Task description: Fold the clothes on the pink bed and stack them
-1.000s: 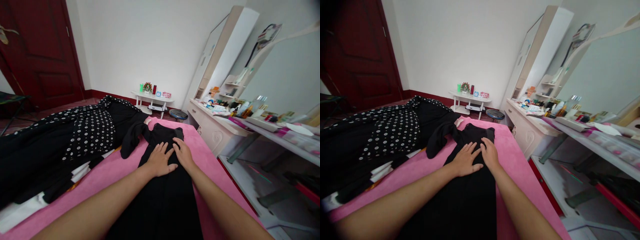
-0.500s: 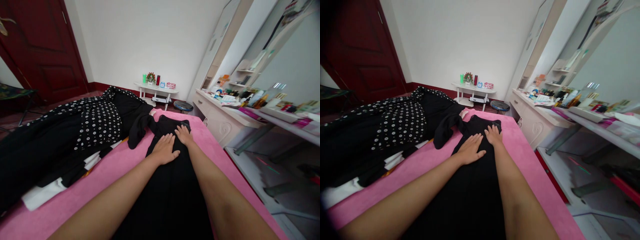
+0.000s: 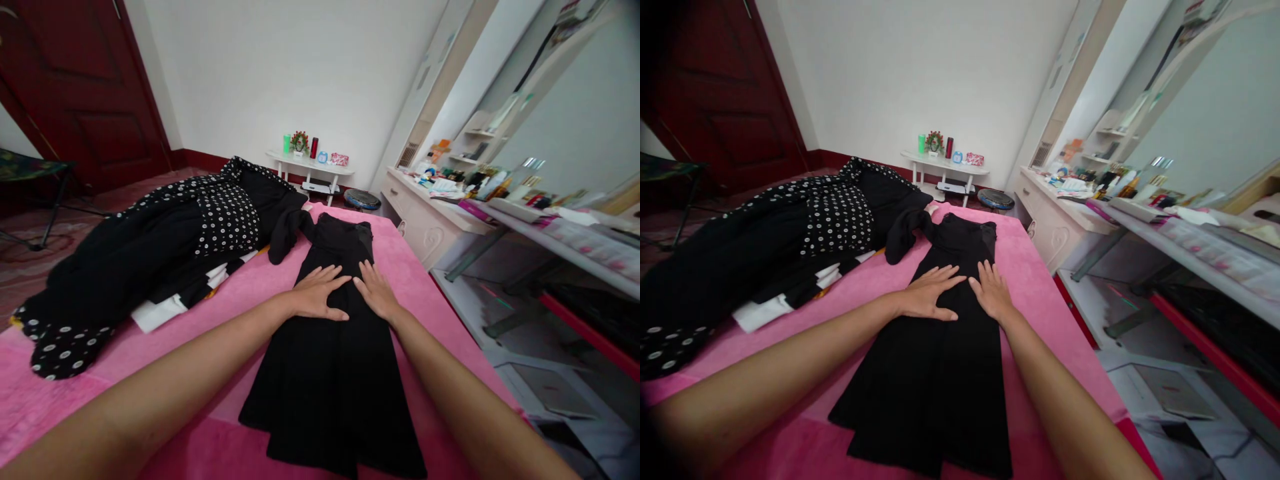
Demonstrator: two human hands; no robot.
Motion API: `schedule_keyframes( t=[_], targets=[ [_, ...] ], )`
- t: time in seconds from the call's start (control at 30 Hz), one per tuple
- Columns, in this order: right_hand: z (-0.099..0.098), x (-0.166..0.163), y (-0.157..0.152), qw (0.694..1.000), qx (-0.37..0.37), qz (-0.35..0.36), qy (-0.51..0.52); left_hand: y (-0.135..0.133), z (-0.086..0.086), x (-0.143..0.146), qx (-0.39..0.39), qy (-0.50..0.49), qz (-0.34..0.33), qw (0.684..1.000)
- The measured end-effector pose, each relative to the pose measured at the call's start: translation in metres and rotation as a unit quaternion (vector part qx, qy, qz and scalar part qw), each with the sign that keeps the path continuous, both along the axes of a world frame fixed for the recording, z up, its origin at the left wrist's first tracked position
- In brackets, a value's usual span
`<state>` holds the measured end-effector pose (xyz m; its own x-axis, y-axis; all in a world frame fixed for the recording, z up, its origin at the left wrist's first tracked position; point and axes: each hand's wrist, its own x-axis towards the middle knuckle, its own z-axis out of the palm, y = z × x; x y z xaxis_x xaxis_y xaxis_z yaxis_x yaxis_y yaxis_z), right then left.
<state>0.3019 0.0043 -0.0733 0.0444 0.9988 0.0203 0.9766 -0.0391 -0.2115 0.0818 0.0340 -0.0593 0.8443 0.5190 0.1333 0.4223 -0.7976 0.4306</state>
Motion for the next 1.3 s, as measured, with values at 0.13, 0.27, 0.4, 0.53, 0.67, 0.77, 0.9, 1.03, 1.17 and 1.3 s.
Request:
schedule_keyframes(
  t=[0.13, 0.27, 0.4, 0.53, 0.67, 0.77, 0.9, 1.03, 1.17, 1.3],
  targets=[
    [0.010, -0.024, -0.068, 0.999, -0.003, 0.033, -0.013, -0.035, 0.005, -0.022, -0.003, -0.003, -0.019, 1.000],
    [0.014, -0.053, -0.144, 0.995, 0.005, 0.101, -0.007, -0.069, 0.010, -0.043, -0.010, -0.013, -0.035, 0.999],
    [0.022, -0.072, -0.191, 0.977, -0.003, 0.201, 0.065, -0.095, 0.023, -0.065, -0.062, 0.002, -0.069, 0.996],
    [0.061, -0.074, -0.171, 0.953, -0.059, 0.215, 0.207, -0.100, 0.039, -0.080, -0.106, 0.003, -0.091, 0.990],
    [0.080, -0.063, -0.086, 0.950, 0.095, 0.129, 0.267, -0.069, 0.043, -0.080, -0.150, -0.067, 0.020, 0.986],
    [0.054, -0.048, -0.017, 0.954, 0.246, 0.056, 0.164, -0.029, 0.043, -0.079, -0.076, -0.132, 0.194, 0.969],
    [0.007, -0.032, 0.029, 0.985, 0.137, -0.072, 0.077, 0.021, 0.050, -0.080, 0.052, -0.144, 0.300, 0.941],
    [-0.007, -0.024, 0.030, 0.988, 0.116, -0.070, 0.070, 0.050, 0.054, -0.067, 0.069, -0.034, 0.381, 0.921],
    [-0.004, -0.020, 0.025, 0.986, 0.126, -0.065, 0.091, 0.066, 0.050, -0.051, 0.104, 0.070, 0.438, 0.890],
    [-0.004, -0.018, 0.026, 0.983, 0.138, -0.065, 0.105, 0.075, 0.049, -0.050, 0.126, 0.087, 0.403, 0.902]
  ],
)
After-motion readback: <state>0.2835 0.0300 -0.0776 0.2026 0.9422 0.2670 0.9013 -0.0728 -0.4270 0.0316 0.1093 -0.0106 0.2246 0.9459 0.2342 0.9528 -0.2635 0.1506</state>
